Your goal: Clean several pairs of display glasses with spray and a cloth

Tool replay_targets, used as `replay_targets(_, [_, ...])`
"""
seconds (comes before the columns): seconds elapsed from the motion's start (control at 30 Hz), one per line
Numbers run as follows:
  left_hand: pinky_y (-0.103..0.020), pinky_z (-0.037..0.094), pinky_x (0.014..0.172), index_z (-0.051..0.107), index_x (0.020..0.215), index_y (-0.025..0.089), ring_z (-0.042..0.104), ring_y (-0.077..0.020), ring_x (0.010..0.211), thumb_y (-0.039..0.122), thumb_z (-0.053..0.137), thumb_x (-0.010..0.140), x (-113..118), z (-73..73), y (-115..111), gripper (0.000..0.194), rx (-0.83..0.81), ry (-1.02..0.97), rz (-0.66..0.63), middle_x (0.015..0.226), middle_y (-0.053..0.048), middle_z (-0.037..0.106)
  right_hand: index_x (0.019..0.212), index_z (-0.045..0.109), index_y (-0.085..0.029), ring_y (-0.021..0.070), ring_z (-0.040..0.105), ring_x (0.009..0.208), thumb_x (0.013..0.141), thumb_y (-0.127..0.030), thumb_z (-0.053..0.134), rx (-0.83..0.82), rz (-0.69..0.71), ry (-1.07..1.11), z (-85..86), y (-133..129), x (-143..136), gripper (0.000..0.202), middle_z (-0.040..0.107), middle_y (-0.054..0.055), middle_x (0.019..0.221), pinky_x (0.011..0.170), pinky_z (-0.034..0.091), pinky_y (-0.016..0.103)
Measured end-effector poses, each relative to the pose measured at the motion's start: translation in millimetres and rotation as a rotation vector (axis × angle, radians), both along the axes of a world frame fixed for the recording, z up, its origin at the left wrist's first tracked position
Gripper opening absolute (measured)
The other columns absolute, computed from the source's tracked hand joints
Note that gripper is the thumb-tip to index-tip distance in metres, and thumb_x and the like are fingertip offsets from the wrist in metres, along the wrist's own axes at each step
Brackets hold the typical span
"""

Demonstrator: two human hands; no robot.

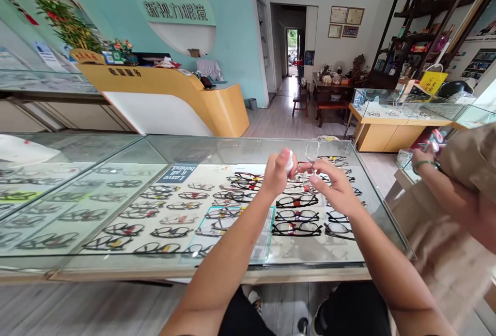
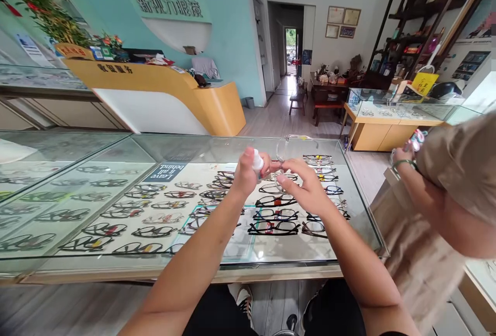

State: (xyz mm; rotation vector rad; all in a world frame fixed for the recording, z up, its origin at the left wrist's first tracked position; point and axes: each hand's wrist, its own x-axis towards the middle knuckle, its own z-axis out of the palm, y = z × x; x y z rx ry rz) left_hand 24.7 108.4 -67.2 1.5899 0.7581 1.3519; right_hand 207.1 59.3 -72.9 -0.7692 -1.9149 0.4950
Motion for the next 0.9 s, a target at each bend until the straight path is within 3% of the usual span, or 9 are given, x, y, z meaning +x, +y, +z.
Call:
replay_targets(0.13, [-0.033,0.034,0.050,0.041,0.044,0.025,0.038,-0.0127,0.044,0.103,0.031,0.083,2.7,-9.5,-0.5,0.088,-0.003,0.061,0.047,0.042,0.000,0.038,0.123,0.080,-0.031,0.0246,0.072,0.108,0.110,-0.052,0.057,-0.009,0.077,-0.024,-0.2,-2.5,-1.1,0.033,0.084,0.006,0.113,0.103,0.058,0.047])
replay_targets(0.37, [-0.034,0.033,0.048,0.041,0.046,0.025,0.041,-0.0145,0.045,0.102,0.036,0.082,0.7,-11.5,-0.2,0.085,-0.011,0.069,0.043,0.043,-0.001,0.041,0.125,0.078,-0.031,0.0244,0.075,0.106,0.111,-0.051,0.055,0.027,0.130,-0.089,-0.7,-2.1,-3.9,0.033,0.085,0.006,0.115,0.103,0.060,0.048])
replay_targets(0.5, [-0.034,0.033,0.050,0.041,0.044,0.025,0.036,-0.0136,0.045,0.103,0.030,0.083,-0.6,-10.6,-0.6,0.088,0.015,0.088,0.018,0.042,-0.001,0.038,0.122,0.079,-0.030,0.0242,0.073,0.103,0.109,-0.060,0.056,-0.043,0.055,0.006,-4.2,0.3,-0.6,0.040,0.084,0.006,0.112,0.099,0.061,0.047])
replay_targets(0.6, [-0.034,0.033,0.051,0.042,0.042,0.026,0.036,-0.0134,0.044,0.103,0.036,0.082,-0.4,-10.4,-2.1,0.087,0.027,0.131,-0.031,0.041,0.000,0.036,0.124,0.078,-0.030,0.0239,0.074,0.102,0.105,-0.068,0.058,-0.117,-0.036,0.144,-7.6,4.6,3.0,0.047,0.083,0.007,0.120,0.098,0.062,0.046])
replay_targets(0.9, [-0.034,0.030,0.053,0.041,0.042,0.025,0.038,-0.0134,0.046,0.092,0.049,0.086,6.1,-16.2,-8.1,0.080,0.024,0.240,-0.121,0.041,-0.001,0.040,0.128,0.077,-0.031,0.0258,0.078,0.108,0.102,-0.072,0.061,-0.196,-0.004,0.223,-13.5,9.7,2.8,0.051,0.083,0.008,0.126,0.103,0.062,0.048])
